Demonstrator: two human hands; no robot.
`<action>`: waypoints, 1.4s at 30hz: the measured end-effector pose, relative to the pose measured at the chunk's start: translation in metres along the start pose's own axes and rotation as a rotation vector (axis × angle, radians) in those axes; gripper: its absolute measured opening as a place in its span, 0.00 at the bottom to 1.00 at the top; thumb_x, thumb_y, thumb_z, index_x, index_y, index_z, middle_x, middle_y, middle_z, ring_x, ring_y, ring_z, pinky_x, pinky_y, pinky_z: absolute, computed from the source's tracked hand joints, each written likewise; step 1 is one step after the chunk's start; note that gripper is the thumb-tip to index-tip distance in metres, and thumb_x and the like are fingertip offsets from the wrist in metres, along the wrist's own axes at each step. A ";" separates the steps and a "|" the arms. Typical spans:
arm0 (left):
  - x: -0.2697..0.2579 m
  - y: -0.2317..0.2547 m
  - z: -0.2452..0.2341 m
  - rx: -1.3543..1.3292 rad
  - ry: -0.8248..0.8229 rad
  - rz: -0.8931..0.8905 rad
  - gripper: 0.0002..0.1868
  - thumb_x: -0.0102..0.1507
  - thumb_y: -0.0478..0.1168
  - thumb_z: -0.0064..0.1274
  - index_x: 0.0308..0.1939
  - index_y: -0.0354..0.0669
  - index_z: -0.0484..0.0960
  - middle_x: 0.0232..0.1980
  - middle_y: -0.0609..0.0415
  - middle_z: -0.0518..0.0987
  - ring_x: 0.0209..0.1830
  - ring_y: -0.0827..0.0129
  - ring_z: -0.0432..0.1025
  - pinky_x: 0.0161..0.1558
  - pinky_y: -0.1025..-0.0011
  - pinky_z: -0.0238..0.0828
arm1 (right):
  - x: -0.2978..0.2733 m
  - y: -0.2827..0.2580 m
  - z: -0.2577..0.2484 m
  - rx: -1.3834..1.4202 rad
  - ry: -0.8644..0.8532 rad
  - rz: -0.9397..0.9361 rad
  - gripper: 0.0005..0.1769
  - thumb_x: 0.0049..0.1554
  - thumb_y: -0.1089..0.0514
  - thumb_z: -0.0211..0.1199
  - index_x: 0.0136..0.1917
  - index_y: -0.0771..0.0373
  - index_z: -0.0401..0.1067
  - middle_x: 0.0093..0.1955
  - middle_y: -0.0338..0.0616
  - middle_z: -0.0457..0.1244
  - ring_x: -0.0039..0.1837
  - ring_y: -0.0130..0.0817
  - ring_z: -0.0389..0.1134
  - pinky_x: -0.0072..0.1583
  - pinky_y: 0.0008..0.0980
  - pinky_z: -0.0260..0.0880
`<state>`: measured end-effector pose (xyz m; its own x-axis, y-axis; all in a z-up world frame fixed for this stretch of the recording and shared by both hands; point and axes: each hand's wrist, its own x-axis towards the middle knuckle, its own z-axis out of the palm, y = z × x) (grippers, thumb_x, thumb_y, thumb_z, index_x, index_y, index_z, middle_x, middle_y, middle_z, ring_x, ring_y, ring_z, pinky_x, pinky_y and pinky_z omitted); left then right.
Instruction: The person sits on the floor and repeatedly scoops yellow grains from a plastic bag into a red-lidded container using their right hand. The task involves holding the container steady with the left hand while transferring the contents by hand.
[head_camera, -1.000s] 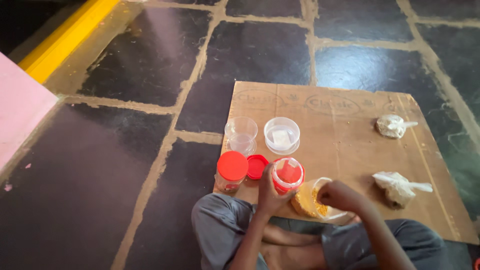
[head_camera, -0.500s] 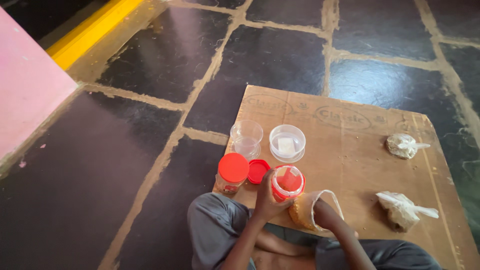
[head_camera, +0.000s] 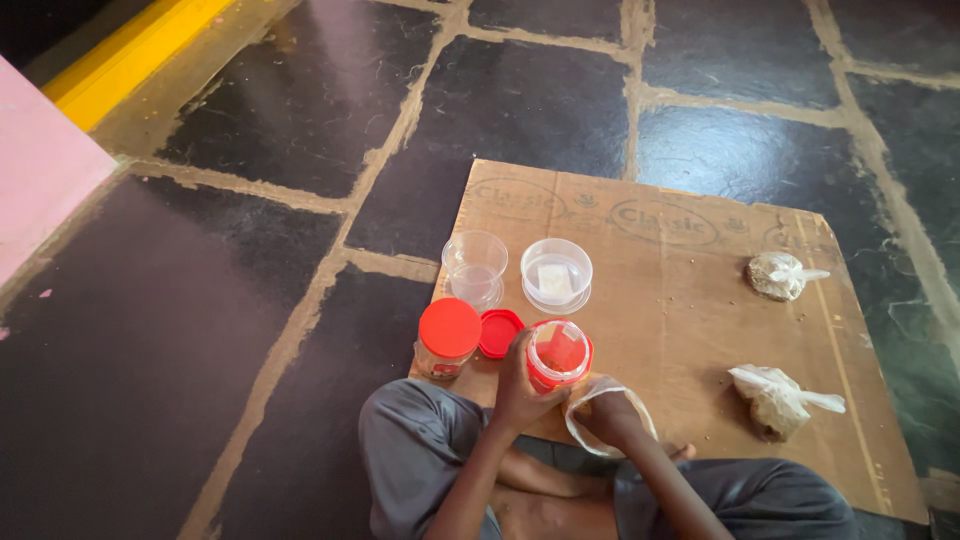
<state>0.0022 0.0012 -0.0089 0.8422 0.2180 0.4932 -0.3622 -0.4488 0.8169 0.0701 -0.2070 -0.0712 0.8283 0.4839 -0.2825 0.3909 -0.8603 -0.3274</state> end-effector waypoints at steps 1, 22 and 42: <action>0.001 0.001 0.000 -0.001 0.002 0.004 0.57 0.48 0.48 0.77 0.73 0.35 0.59 0.73 0.38 0.67 0.74 0.46 0.63 0.73 0.54 0.60 | 0.001 0.000 0.000 -0.003 -0.036 0.026 0.22 0.51 0.44 0.67 0.50 0.63 0.75 0.54 0.55 0.68 0.58 0.50 0.69 0.60 0.44 0.69; 0.000 0.002 0.001 0.011 0.013 0.023 0.58 0.48 0.49 0.77 0.73 0.36 0.58 0.73 0.38 0.66 0.74 0.46 0.63 0.72 0.54 0.61 | 0.004 -0.013 -0.012 -0.110 -0.180 0.098 0.17 0.59 0.50 0.55 0.56 0.58 0.76 0.60 0.50 0.70 0.63 0.46 0.71 0.62 0.42 0.70; 0.002 0.008 -0.001 0.035 0.006 0.018 0.58 0.50 0.50 0.77 0.74 0.35 0.58 0.73 0.38 0.66 0.73 0.45 0.63 0.72 0.53 0.60 | 0.027 0.036 0.027 0.012 0.020 -0.184 0.15 0.54 0.52 0.63 0.53 0.57 0.76 0.55 0.49 0.70 0.58 0.47 0.69 0.60 0.41 0.68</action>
<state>0.0004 -0.0014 -0.0017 0.8332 0.2144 0.5097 -0.3634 -0.4825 0.7970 0.0955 -0.2209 -0.1149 0.7509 0.6297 -0.1992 0.5320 -0.7554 -0.3826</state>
